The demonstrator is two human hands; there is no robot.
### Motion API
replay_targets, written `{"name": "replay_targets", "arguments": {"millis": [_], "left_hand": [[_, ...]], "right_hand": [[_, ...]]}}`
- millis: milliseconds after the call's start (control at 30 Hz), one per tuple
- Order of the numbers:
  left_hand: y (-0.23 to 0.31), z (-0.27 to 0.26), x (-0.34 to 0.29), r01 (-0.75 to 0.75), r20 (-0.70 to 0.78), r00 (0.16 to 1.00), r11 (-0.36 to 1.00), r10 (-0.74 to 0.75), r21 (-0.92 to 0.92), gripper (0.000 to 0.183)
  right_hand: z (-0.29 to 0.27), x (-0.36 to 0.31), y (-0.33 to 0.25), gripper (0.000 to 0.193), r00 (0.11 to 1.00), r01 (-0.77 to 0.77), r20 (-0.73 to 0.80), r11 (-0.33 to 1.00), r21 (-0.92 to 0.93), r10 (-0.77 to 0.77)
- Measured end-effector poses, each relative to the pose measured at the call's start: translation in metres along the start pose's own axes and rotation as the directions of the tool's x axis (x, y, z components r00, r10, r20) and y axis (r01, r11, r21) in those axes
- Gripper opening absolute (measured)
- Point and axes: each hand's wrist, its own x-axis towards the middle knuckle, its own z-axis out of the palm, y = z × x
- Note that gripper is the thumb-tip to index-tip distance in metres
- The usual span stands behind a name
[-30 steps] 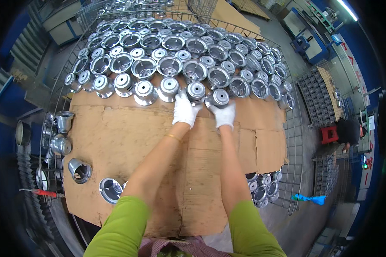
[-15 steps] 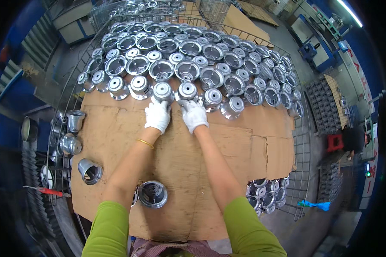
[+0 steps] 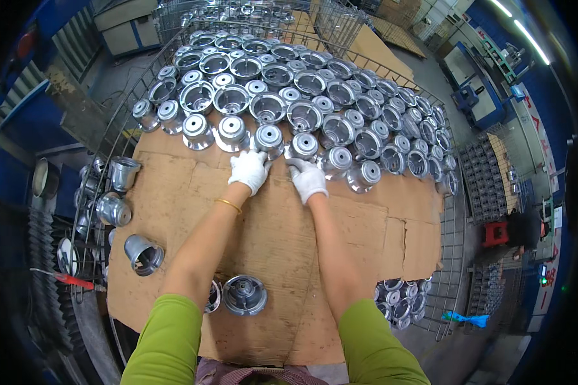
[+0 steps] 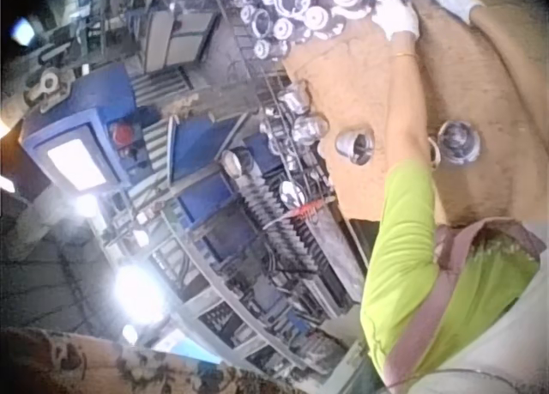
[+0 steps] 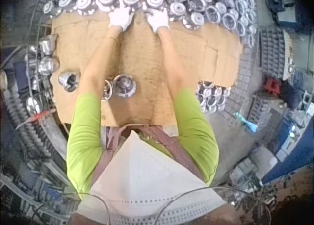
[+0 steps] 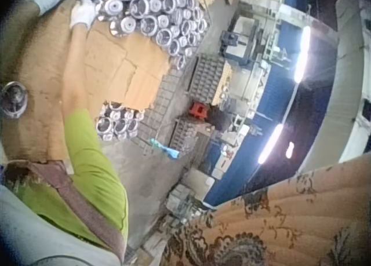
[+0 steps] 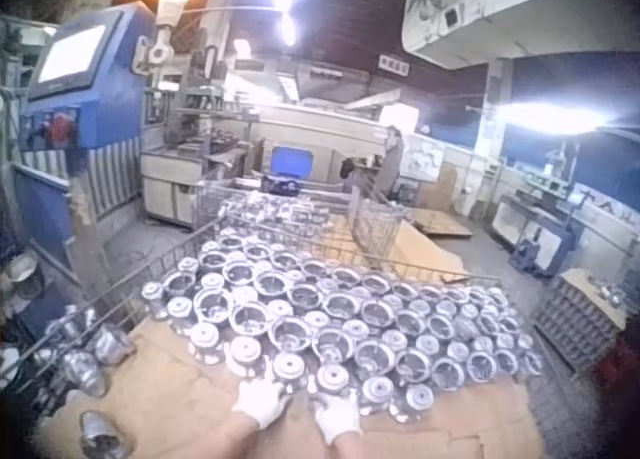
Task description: The person arranges metal components in rows on a cardboard layer inside a wire container, covers the layer with cardboard sheets, and places more metal components on top of the cardboard.
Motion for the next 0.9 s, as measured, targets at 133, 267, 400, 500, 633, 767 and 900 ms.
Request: {"name": "replay_targets", "arguments": {"millis": [133,267,400,500,633,767,900], "left_hand": [[-0.020,-0.011,-0.001,-0.077,0.028,0.997,0.997,0.076,0.028,0.027],[-0.027,-0.047,-0.021,0.057,-0.083,0.995,0.997,-0.053,0.044,0.030],[-0.108,-0.073,-0.024,0.327,-0.153,0.941,0.929,-0.303,0.172,0.035],[-0.138,-0.068,-0.014,0.310,-0.122,0.949,0.935,-0.292,0.172,0.034],[-0.138,-0.049,0.006,0.246,-0.147,0.964,0.956,-0.223,0.158,0.032],[-0.141,-0.048,0.017,0.285,-0.151,0.951,0.955,-0.270,0.086,0.044],[-0.133,-0.062,0.023,0.286,-0.009,0.958,0.947,-0.287,0.146,0.032]], "right_hand": [[0.004,-0.002,-0.009,0.031,0.999,0.039,0.002,0.992,0.116,-0.039],[-0.009,-0.024,-0.004,0.030,0.991,0.134,0.001,0.990,0.038,-0.134],[0.009,-0.009,-0.049,0.033,0.951,0.306,0.047,0.952,0.018,-0.306],[0.040,0.019,-0.104,0.034,0.930,0.349,0.098,0.935,0.063,-0.353],[0.045,0.054,-0.128,0.037,0.953,0.177,0.238,0.982,0.070,-0.189],[0.047,0.067,-0.122,0.032,0.950,0.201,0.205,0.965,0.169,-0.234],[0.047,0.076,-0.120,0.029,0.951,0.165,0.224,0.962,0.216,-0.213]]}}
